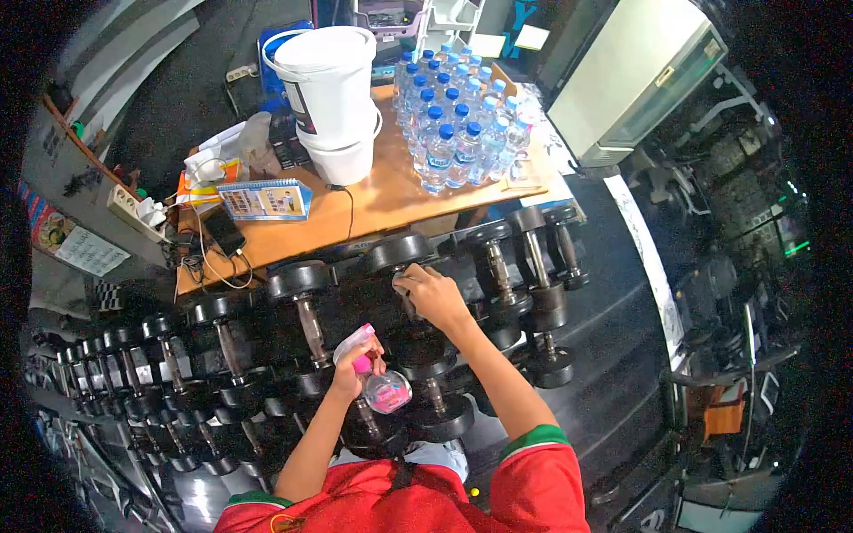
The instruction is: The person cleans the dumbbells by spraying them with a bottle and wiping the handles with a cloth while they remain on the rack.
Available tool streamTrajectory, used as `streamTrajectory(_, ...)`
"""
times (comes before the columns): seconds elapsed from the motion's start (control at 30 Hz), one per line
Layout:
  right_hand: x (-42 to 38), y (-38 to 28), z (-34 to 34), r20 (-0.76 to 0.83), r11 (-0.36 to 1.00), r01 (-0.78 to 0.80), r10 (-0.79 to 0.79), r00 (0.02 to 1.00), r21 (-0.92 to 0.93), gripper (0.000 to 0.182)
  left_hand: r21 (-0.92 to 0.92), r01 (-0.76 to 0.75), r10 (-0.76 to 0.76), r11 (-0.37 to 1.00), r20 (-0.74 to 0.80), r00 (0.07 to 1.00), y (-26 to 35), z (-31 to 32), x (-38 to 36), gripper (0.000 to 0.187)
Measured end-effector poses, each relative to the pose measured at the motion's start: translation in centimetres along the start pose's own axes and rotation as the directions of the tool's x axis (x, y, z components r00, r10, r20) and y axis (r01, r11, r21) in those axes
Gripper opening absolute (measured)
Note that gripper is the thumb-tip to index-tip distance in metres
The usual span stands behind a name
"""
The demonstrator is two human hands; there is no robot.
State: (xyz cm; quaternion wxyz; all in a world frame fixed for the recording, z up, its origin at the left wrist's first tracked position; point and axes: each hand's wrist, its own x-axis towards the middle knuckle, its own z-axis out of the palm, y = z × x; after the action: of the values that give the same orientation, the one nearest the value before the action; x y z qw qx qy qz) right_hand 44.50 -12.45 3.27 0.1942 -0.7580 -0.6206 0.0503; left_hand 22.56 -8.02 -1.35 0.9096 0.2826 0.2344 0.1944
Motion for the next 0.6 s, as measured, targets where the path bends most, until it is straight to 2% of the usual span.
streamTrajectory(0.07,-0.9,0.2,-0.3,0.031,1.0,0.002,-0.003,1.0,0.011,0.03,0.012,-0.003,0.003,1.0,-0.006,1.0,-0.2,-0.2,0.0,0.021)
streamTrajectory(0.13,-1.6,1.1,-0.6,0.255,0.987,0.158,-0.161,0.953,0.034,0.028,0.03,-0.002,0.002,1.0,0.0,1.0,-0.2,-0.2,0.1,0.021)
streamTrajectory(0.17,-2.1,1.3,-1.5,0.398,0.99,0.139,-0.142,0.906,0.037,0.025,0.045,0.007,-0.006,0.999,-0.017,1.0,-0.1,-0.2,0.1,0.021)
streamTrajectory(0.2,-2.3,1.8,-1.9,0.392,0.988,0.145,-0.151,0.907,0.046,0.025,0.056,0.015,-0.013,0.998,-0.035,0.999,-0.1,-0.2,0.2,0.022)
streamTrajectory(0.27,-2.4,2.9,-2.6,0.426,0.962,0.18,-0.254,0.869,0.207,0.028,0.041,0.01,-0.008,0.999,-0.039,0.999,-0.2,-0.3,0.2,0.022)
streamTrajectory(0.33,-1.6,4.0,-2.5,0.409,0.943,0.207,-0.302,0.861,0.26,0.027,0.039,-0.005,0.006,0.999,-0.039,0.999,0.0,0.0,0.2,0.023)
streamTrajectory(0.37,-1.1,4.4,-2.4,0.217,0.931,0.095,-0.181,0.959,0.353,0.026,0.041,-0.022,0.024,0.999,-0.05,0.998,0.2,0.0,0.3,0.023)
streamTrajectory(0.4,-0.7,4.8,-2.3,0.039,0.885,0.003,-0.023,0.999,0.465,0.025,0.033,-0.023,0.025,0.999,-0.046,0.999,0.1,-0.1,0.3,0.022)
streamTrajectory(0.43,-0.3,4.9,-1.8,-0.015,0.817,-0.098,0.129,0.991,0.569,0.027,0.023,-0.025,0.026,0.999,-0.042,0.999,0.0,-0.2,0.3,0.022)
streamTrajectory(0.6,-1.1,4.4,1.8,-0.114,0.773,-0.059,0.167,0.979,0.631,0.034,0.049,-0.049,0.05,0.998,-0.024,0.998,0.1,0.0,0.4,0.024)
